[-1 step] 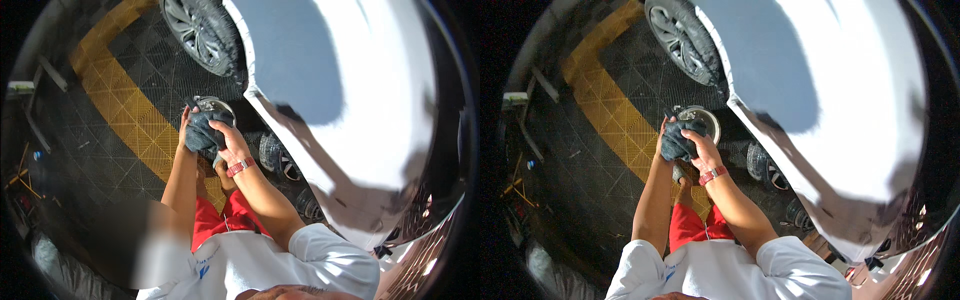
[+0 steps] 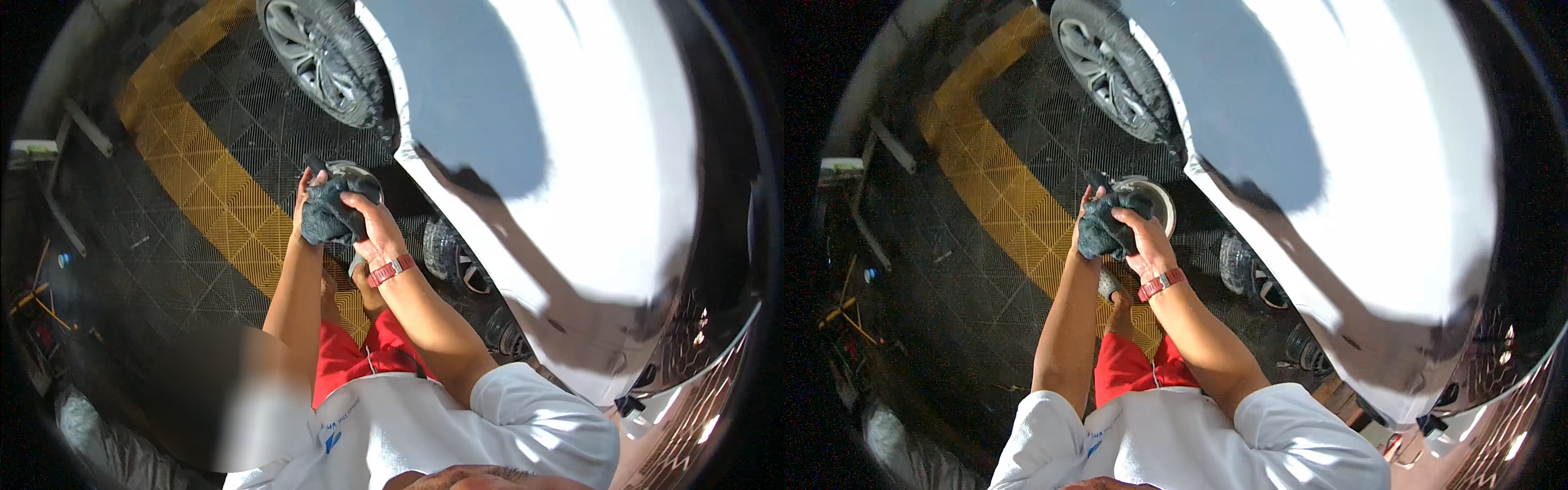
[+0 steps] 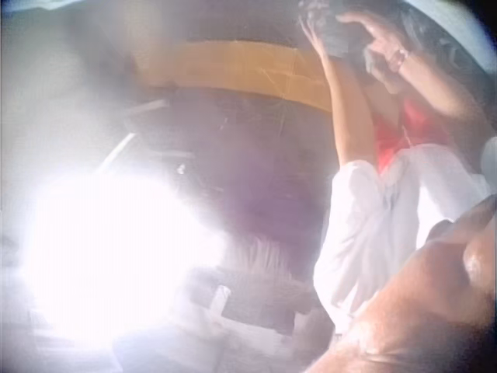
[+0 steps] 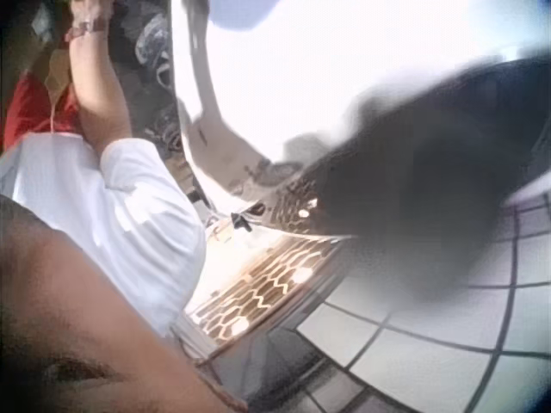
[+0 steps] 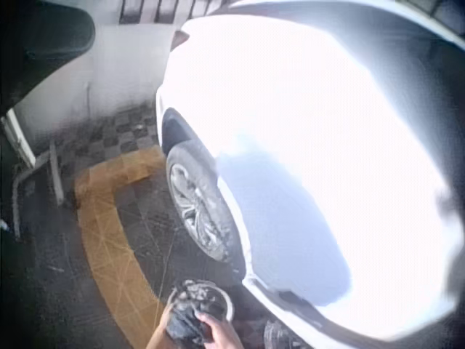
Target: The person kneels beside a white car and uses a sanding block to sand the side panel near the front wheel. They repeatedly dip the sanding block into a bucket of water and continue sanding the surface.
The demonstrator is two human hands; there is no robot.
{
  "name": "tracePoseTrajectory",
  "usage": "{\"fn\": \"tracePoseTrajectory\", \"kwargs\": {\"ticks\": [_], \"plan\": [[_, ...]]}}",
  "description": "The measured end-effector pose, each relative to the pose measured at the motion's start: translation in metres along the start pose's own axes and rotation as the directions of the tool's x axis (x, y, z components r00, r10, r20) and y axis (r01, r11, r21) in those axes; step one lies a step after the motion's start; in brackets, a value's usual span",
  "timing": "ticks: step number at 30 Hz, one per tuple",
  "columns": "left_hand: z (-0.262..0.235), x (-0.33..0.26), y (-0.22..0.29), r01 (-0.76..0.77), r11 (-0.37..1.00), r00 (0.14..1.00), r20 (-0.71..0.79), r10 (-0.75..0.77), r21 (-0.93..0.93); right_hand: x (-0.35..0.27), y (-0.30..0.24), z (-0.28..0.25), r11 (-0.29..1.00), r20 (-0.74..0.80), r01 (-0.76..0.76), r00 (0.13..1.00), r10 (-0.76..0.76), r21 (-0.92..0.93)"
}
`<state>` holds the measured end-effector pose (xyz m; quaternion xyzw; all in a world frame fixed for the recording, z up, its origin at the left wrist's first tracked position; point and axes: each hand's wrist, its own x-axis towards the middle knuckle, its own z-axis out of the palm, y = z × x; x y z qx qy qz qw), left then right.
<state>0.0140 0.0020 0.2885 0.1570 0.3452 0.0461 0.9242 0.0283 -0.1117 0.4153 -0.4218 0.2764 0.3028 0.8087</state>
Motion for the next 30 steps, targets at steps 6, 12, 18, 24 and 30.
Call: {"fn": "tracePoseTrajectory", "kwargs": {"ticks": [6, 12, 18, 24, 30], "plan": [[0.114, -0.06, 0.024, -0.06, 0.992, 0.949, 0.316, 0.021, 0.115, -0.098, -0.155, 0.066, 0.835, 0.208, 0.522, 0.849, -0.486, -0.176], [0.169, -0.095, -0.02, 0.027, 0.929, 0.99, 0.12, -0.076, 0.369, -0.223, -0.347, 0.078, -0.602, 0.785, 0.555, 0.164, -0.597, -0.574], [0.173, -0.103, -0.078, 0.029, 0.932, 0.992, 0.101, -0.07, 0.361, -0.279, -0.44, 0.018, -0.993, 0.889, -0.051, 0.443, -0.114, -0.102], [0.207, -0.105, -0.106, -0.143, 0.882, 0.989, 0.038, 0.141, 0.45, -0.254, -0.465, -0.016, -0.973, 0.846, 0.108, 0.481, 0.23, 0.203], [0.314, -0.115, -0.108, -0.445, 0.728, 0.882, 0.113, 0.458, 0.522, -0.171, -0.508, 0.059, -0.958, 0.921, 0.087, 0.263, 0.286, 0.272]]}}
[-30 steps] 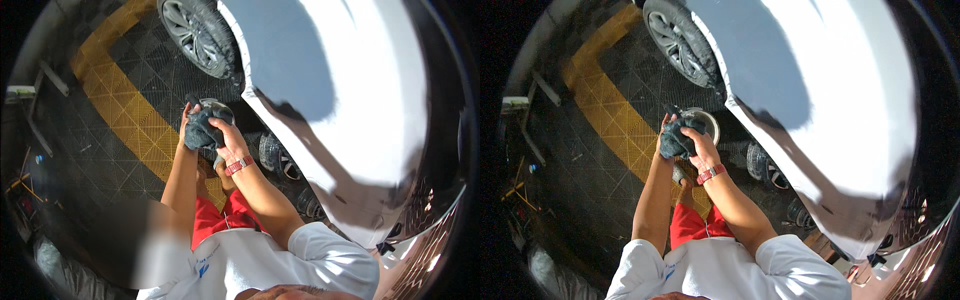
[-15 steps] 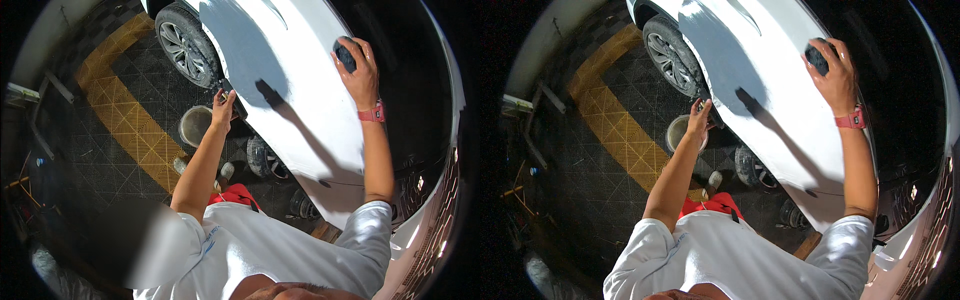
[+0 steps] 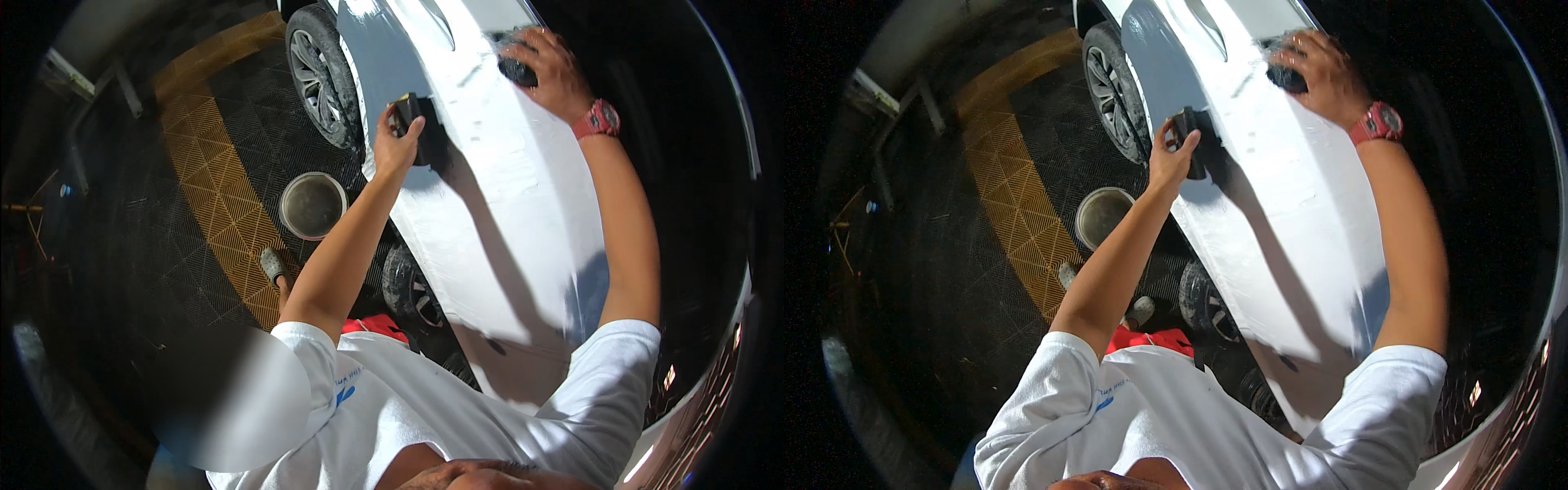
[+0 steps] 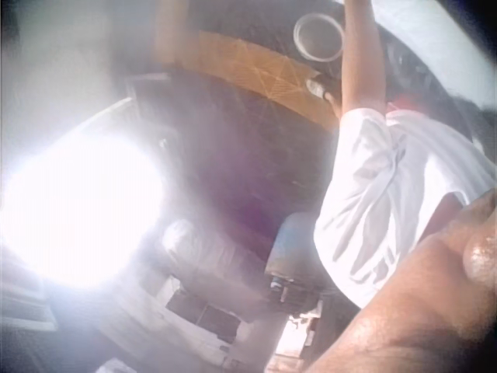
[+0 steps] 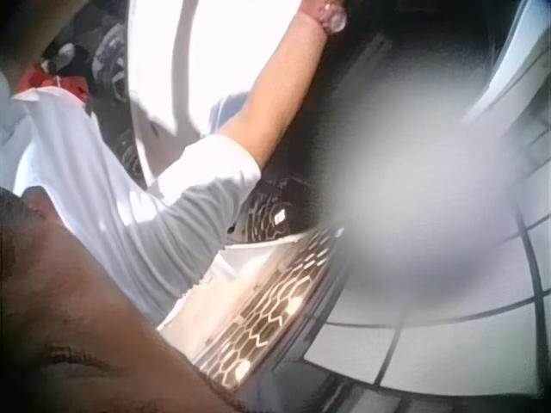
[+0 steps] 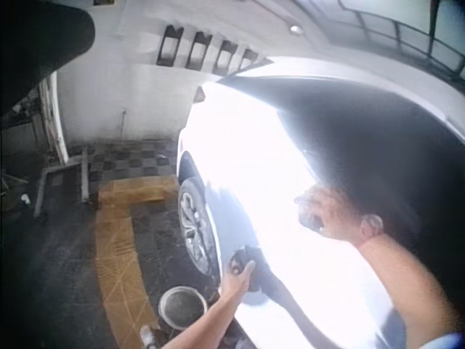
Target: The person kneels beside a white car and uses a sanding block to sand the side panel near the front wheel. They repeatedly dip the sanding block into a bucket of water and continue sanding the surface.
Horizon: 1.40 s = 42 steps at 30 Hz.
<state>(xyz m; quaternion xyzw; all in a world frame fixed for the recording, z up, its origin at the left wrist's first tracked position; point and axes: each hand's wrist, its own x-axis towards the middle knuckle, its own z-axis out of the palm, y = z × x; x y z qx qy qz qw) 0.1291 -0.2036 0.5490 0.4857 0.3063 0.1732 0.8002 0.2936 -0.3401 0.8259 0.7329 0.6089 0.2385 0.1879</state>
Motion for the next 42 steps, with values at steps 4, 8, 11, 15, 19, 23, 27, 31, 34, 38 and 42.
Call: {"fn": "tracePoseTrajectory", "kwargs": {"ticks": [4, 8, 11, 15, 19, 23, 27, 31, 34, 38, 42], "plan": [[0.026, 0.03, 0.021, -0.307, 0.908, 0.93, -0.111, 0.349, 0.285, 0.021, 0.013, 0.02, 1.0, -0.157, -0.002, 0.988, 0.001, -0.006], [0.043, 0.042, 0.022, -0.365, 0.853, 0.884, -0.149, 0.443, 0.373, 0.027, 0.017, 0.021, 0.999, -0.155, 0.023, 0.988, -0.019, 0.024], [0.055, 0.016, -0.017, -0.463, 0.759, 0.812, -0.124, 0.57, 0.457, 0.028, 0.012, 0.025, 0.997, -0.149, 0.026, 0.989, -0.016, 0.068], [0.075, -0.094, -0.097, -0.61, 0.637, 0.734, 0.036, 0.678, 0.471, 0.033, 0.012, 0.033, 0.994, -0.127, 0.015, 0.992, -0.001, 0.109], [0.065, -0.076, -0.096, -0.656, 0.578, 0.696, 0.093, 0.712, 0.485, 0.028, 0.013, 0.031, 0.992, -0.14, 0.009, 0.99, 0.009, 0.125], [0.053, 0.088, 0.007, -0.461, 0.609, 0.687, -0.176, 0.705, 0.646, 0.034, 0.008, 0.027, 0.992, -0.144, 0.003, 0.989, 0.015, 0.126], [0.061, 0.064, 0.012, -0.441, 0.677, 0.756, -0.163, 0.634, 0.589, 0.031, 0.01, 0.03, 0.99, -0.119, -0.007, 0.993, 0.023, 0.14], [0.084, -0.037, -0.042, -0.565, 0.639, 0.697, -0.112, 0.708, 0.521, 0.034, 0.012, 0.03, 0.985, -0.119, -0.026, 0.992, 0.046, 0.17], [0.078, 0.015, -0.013, -0.482, 0.693, 0.738, -0.179, 0.651, 0.536, 0.031, 0.012, 0.024, 0.99, -0.129, -0.01, 0.991, 0.029, 0.143], [0.057, 0.096, 0.031, -0.405, 0.705, 0.712, -0.282, 0.643, 0.582, 0.039, 0.007, 0.024, 0.986, -0.14, -0.008, 0.99, 0.031, 0.165], [0.074, 0.031, -0.019, -0.489, 0.724, 0.755, -0.179, 0.631, 0.487, 0.038, 0.007, 0.022, 0.983, -0.102, -0.036, 0.993, 0.055, 0.181]]}}
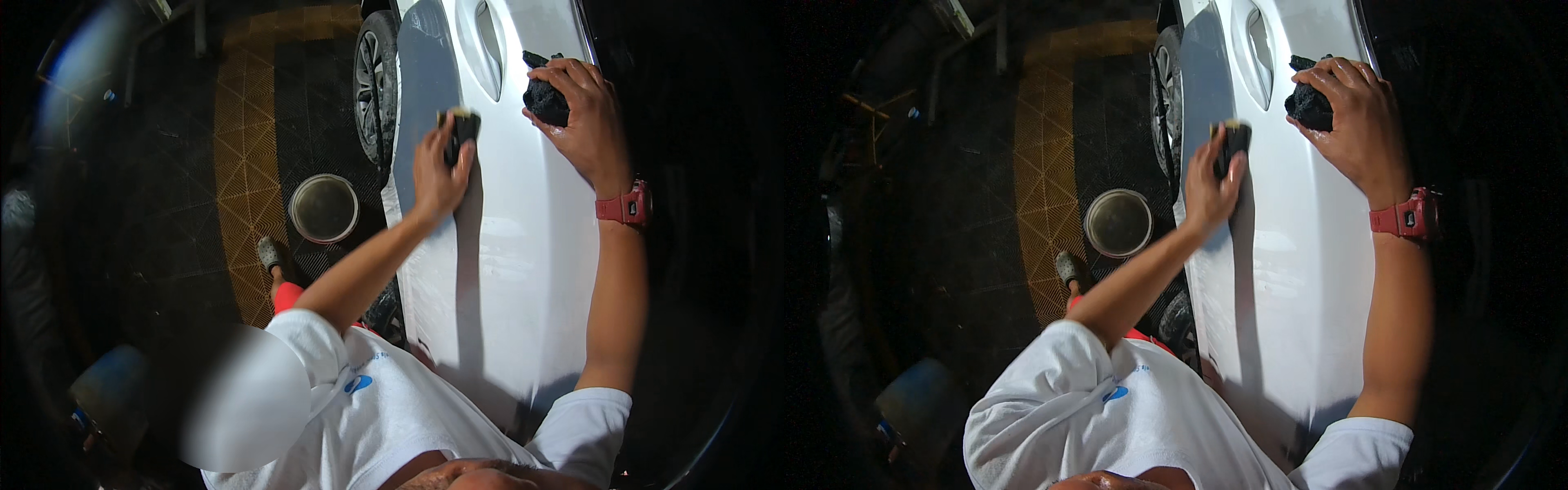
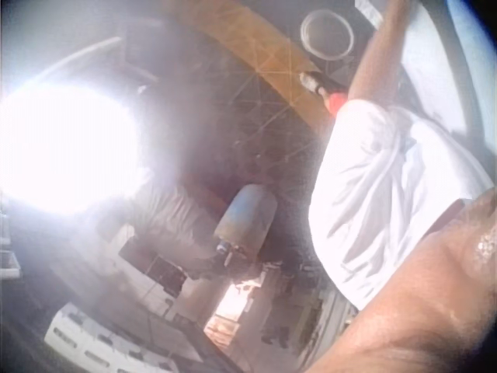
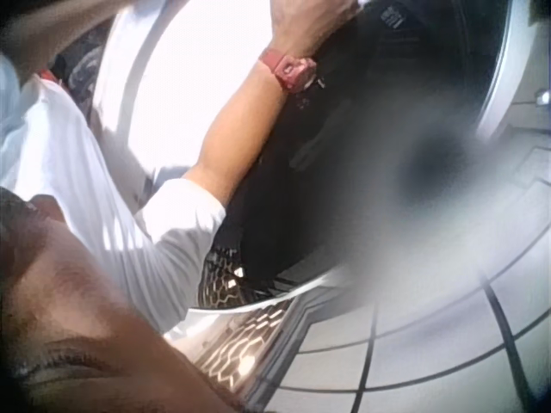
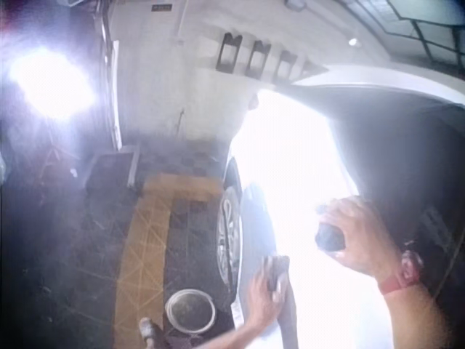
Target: The person kneels beside a white car and uses a sanding block to sand the side panel near the front wheel. They repeatedly dip the sanding block into a bucket of water and continue sanding the surface.
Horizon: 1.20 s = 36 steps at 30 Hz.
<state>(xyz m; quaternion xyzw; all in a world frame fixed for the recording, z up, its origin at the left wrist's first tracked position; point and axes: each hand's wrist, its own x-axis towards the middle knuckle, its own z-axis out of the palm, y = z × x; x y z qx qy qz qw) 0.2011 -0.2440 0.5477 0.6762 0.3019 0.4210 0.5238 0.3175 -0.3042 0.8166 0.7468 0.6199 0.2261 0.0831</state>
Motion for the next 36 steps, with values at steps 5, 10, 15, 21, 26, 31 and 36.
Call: {"fn": "tracePoseTrajectory", "kwargs": {"ticks": [5, 10, 15, 21, 26, 31, 36], "plan": [[0.004, 0.07, 0.002, 0.109, 0.994, 0.994, -0.002, -0.109, 0.001, -0.002, 0.0, -0.007, 1.0, 0.03, -0.02, 0.999, 0.021, -0.022], [-0.001, 0.137, 0.007, 0.225, 0.973, 0.97, -0.108, -0.218, 0.056, 0.0, -0.006, -0.006, 0.999, 0.06, -0.047, 0.997, 0.047, 0.002], [0.0, 0.028, 0.019, 0.186, 0.961, 0.982, 0.046, -0.181, -0.204, -0.004, -0.007, -0.01, 0.997, 0.088, -0.071, 0.994, 0.069, 0.026], [0.003, 0.161, 0.012, 0.278, 0.96, 0.939, -0.215, -0.27, 0.01, 0.006, -0.01, -0.012, 0.995, 0.092, -0.075, 0.993, 0.068, 0.066], [0.0, 0.048, 0.021, 0.245, 0.962, 0.969, 0.049, -0.241, -0.117, 0.001, -0.01, -0.014, 0.992, 0.125, -0.103, 0.988, 0.093, 0.076], [0.01, 0.141, 0.009, 0.191, 0.981, 0.968, -0.157, -0.194, -0.034, 0.004, -0.01, -0.019, 0.993, 0.105, -0.088, 0.991, 0.08, 0.075], [0.008, 0.164, 0.003, 0.22, 0.974, 0.962, -0.18, -0.206, 0.062, 0.009, -0.013, -0.018, 0.992, 0.141, -0.095, 0.987, 0.083, 0.081]]}}
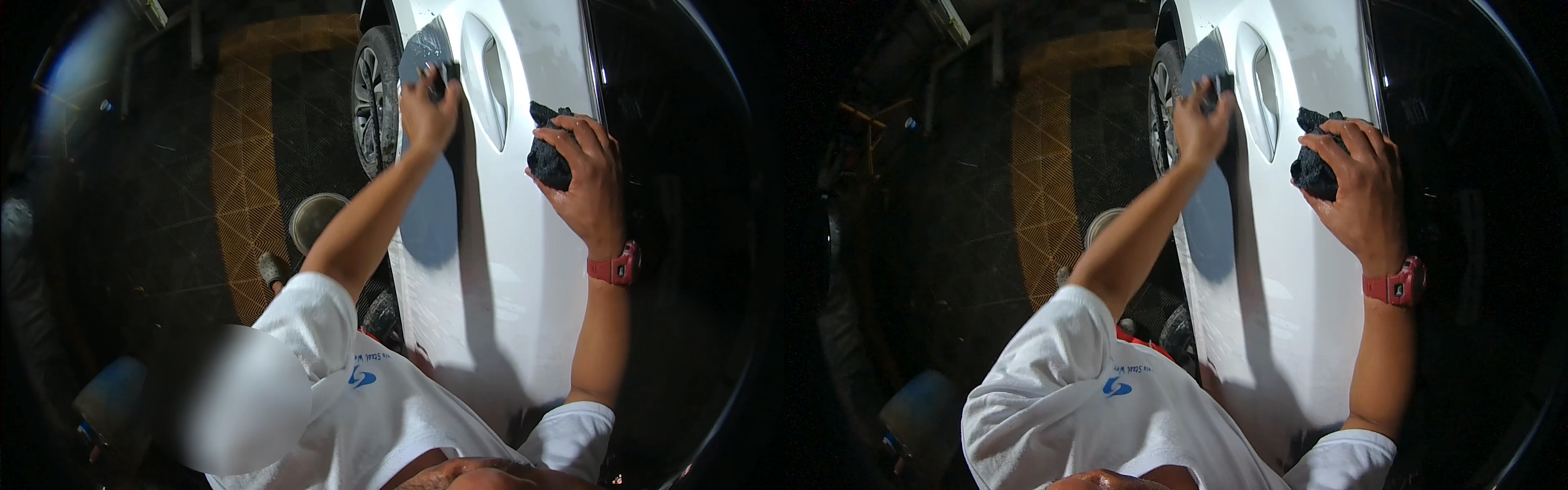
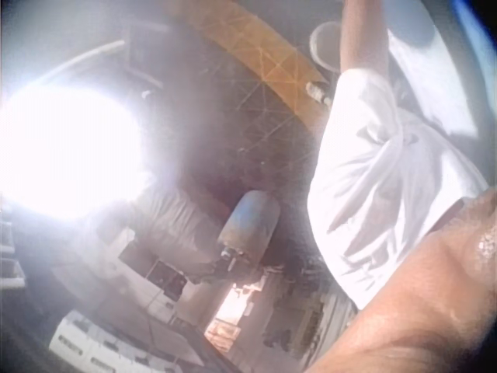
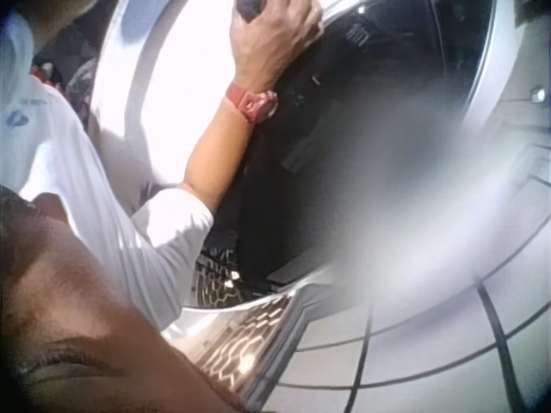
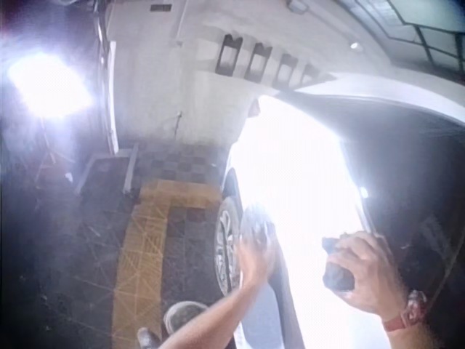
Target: The person kneels beside a white car and uses a sanding block to sand the side panel near the front wheel. They repeatedly dip the sanding block into a bucket of water and continue sanding the surface.
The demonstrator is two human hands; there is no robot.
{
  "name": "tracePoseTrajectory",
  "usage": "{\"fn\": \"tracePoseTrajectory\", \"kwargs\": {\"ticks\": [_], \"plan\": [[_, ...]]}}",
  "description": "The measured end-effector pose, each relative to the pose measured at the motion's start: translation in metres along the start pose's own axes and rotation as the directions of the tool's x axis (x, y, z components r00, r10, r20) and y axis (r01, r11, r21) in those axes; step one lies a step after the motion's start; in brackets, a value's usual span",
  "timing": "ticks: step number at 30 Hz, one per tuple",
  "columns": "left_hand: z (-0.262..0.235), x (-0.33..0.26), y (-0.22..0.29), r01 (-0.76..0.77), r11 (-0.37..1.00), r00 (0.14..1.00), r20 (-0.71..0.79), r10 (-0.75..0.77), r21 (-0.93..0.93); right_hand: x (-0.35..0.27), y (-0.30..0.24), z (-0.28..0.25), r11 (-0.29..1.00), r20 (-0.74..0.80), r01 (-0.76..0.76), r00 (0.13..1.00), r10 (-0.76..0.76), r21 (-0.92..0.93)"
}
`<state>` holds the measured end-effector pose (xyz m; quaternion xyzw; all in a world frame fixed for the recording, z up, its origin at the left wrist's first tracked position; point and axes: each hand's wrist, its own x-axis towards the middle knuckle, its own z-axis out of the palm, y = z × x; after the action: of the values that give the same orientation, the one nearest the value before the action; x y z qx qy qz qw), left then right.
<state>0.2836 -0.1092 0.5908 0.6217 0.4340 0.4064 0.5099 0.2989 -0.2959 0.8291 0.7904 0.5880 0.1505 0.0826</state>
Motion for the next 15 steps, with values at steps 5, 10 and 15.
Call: {"fn": "tracePoseTrajectory", "kwargs": {"ticks": [5, 10, 15], "plan": [[-0.017, -0.086, -0.008, 0.047, 0.97, 0.981, 0.195, 0.0, -0.239, -0.004, 0.003, 0.002, 1.0, 0.008, -0.021, 1.0, 0.021, 0.001], [0.004, 0.035, 0.012, 0.014, 0.998, 0.999, 0.037, -0.016, 0.057, 0.001, 0.003, -0.001, 1.0, -0.014, 0.007, 1.0, -0.007, 0.012], [-0.014, -0.04, 0.007, 0.04, 0.995, 0.98, 0.198, -0.021, -0.092, 0.002, 0.003, 0.002, 1.0, 0.007, -0.016, 1.0, 0.016, -0.007]]}}
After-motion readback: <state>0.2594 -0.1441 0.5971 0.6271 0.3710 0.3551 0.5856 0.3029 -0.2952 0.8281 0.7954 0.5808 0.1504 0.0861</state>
